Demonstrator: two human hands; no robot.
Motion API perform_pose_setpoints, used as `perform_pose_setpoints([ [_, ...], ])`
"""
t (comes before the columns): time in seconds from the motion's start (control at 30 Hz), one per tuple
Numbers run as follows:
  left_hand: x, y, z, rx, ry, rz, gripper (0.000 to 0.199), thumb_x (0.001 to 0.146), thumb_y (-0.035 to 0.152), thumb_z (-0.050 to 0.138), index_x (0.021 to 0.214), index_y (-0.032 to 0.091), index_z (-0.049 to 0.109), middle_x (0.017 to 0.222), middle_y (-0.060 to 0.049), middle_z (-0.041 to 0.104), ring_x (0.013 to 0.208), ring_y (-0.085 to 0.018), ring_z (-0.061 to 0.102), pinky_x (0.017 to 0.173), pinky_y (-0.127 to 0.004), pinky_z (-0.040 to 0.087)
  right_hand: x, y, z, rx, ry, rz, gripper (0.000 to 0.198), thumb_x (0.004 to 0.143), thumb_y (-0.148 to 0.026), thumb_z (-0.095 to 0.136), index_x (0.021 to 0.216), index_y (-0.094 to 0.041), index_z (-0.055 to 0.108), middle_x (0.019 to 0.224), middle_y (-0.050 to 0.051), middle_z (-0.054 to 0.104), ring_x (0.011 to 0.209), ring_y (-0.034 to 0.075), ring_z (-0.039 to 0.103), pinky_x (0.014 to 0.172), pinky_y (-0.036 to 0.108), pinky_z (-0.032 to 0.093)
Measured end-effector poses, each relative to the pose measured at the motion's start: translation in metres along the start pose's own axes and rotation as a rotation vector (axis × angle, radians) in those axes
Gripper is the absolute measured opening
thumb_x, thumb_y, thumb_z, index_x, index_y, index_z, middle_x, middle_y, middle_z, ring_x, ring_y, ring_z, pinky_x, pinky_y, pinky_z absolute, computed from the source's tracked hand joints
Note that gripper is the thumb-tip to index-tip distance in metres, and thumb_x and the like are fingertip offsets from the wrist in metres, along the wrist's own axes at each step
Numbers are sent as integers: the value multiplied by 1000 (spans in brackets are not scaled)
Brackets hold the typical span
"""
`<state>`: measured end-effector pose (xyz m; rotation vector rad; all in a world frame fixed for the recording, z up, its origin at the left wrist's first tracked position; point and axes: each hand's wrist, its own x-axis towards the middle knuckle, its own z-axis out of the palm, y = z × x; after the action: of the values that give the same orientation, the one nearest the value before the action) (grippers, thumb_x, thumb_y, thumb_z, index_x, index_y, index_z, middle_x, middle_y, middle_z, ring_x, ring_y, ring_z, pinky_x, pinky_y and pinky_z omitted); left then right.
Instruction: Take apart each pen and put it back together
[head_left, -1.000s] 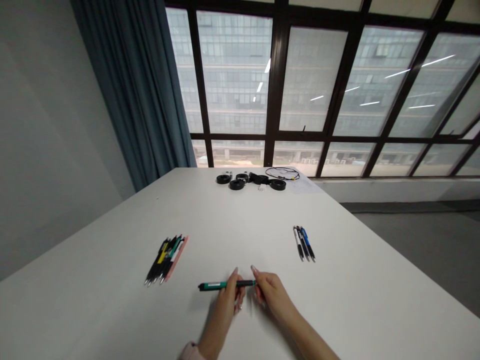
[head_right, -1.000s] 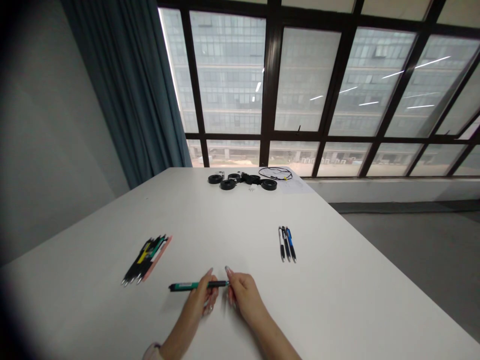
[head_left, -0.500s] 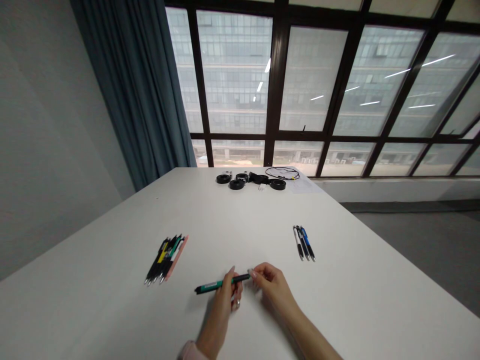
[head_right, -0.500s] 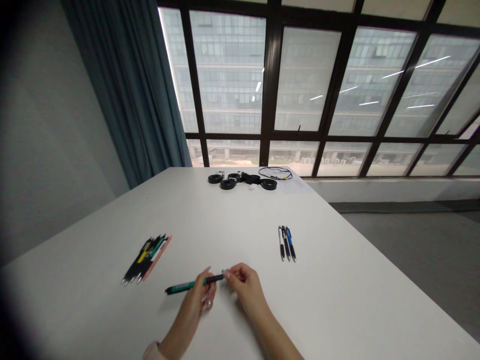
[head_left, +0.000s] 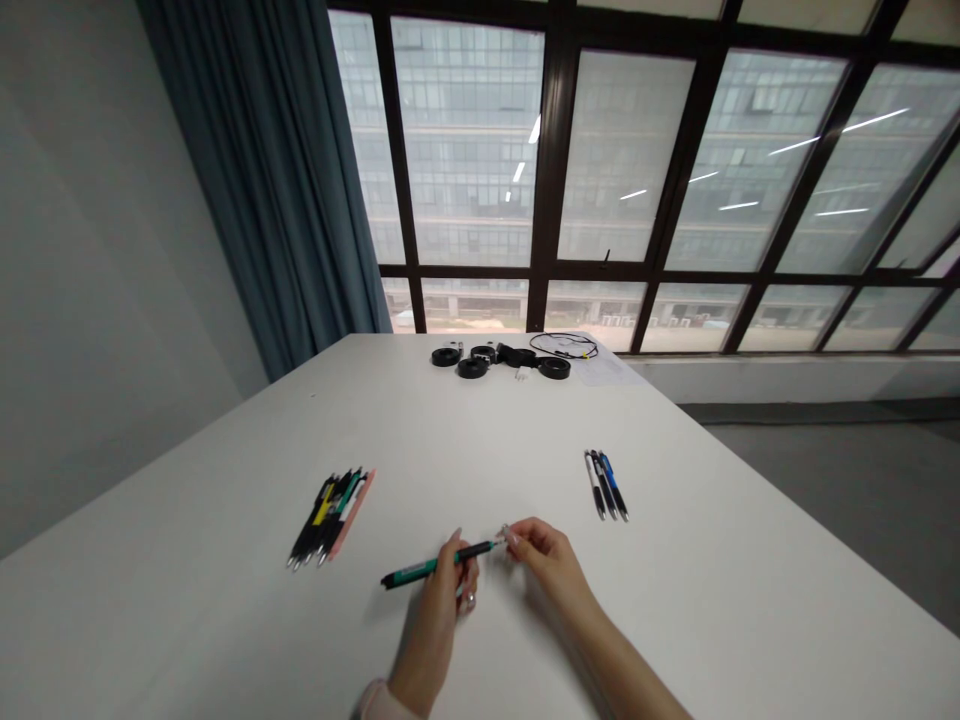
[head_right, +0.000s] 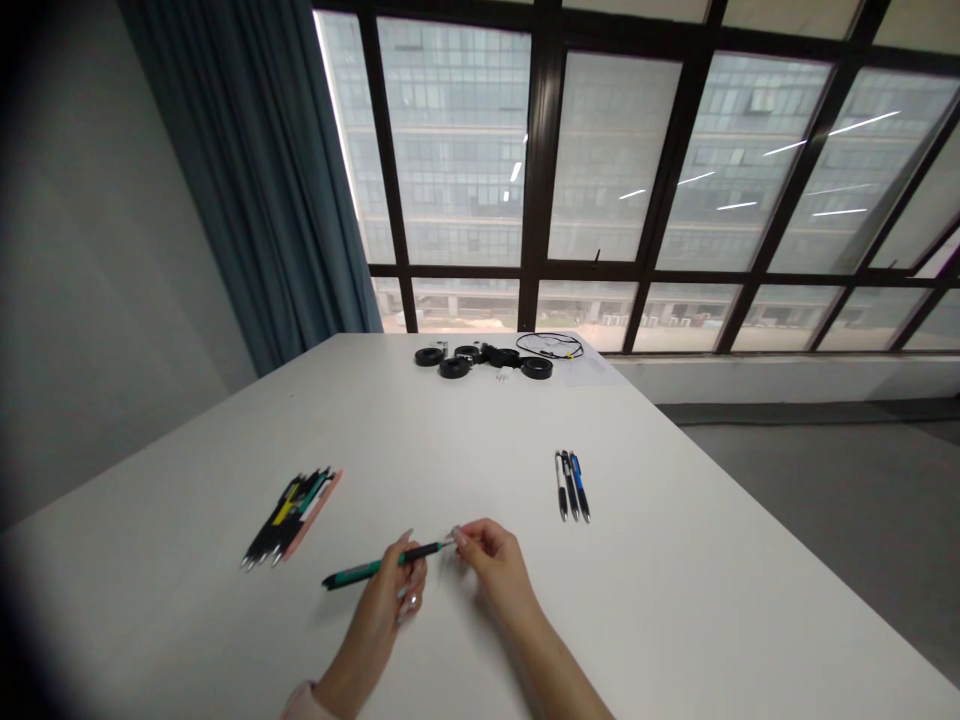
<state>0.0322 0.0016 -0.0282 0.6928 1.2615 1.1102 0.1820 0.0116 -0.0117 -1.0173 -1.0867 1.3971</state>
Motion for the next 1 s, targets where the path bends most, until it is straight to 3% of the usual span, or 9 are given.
perform_pose_setpoints([
  [0.4, 3, -5, -2, -9, 6, 8, 67, 60, 88, 48, 47, 24, 34, 35, 9, 27, 29, -4, 23, 34, -20, 14, 1, 3, -2, -57, -71, 4, 57, 52, -66, 85, 79, -17, 79, 71, 7, 72, 65, 18, 61, 65, 31, 48],
  [0.6, 9, -10, -3, 8, -70, 4, 70, 57, 91, 44, 41, 26, 24, 33, 9, 21, 28, -4, 20, 33, -22, 13, -2, -2, -1, -98, -85, 2, 56, 56, -71, 81, 72, -18, 76, 64, 5, 69, 63, 18, 59, 62, 30, 47],
  [0.83, 5, -10, -1, -5, -59, 9, 68, 61, 89, 45, 44, 26, 26, 36, 10, 21, 29, -4, 19, 35, -22, 13, -2, -3, 1, -105, -73, 19, 62, 53, -79, 76, 62, -17, 68, 57, 2, 62, 58, 15, 53, 60, 29, 43],
  [1.0, 2, -5, 1, -18, -65, -9, 67, 55, 89, 48, 42, 26, 26, 35, 10, 22, 29, -3, 18, 35, -22, 11, -1, -1, 2, -85, -73, 51, 65, 50, -80, 76, 59, -17, 65, 54, 1, 59, 54, 13, 50, 59, 28, 41],
])
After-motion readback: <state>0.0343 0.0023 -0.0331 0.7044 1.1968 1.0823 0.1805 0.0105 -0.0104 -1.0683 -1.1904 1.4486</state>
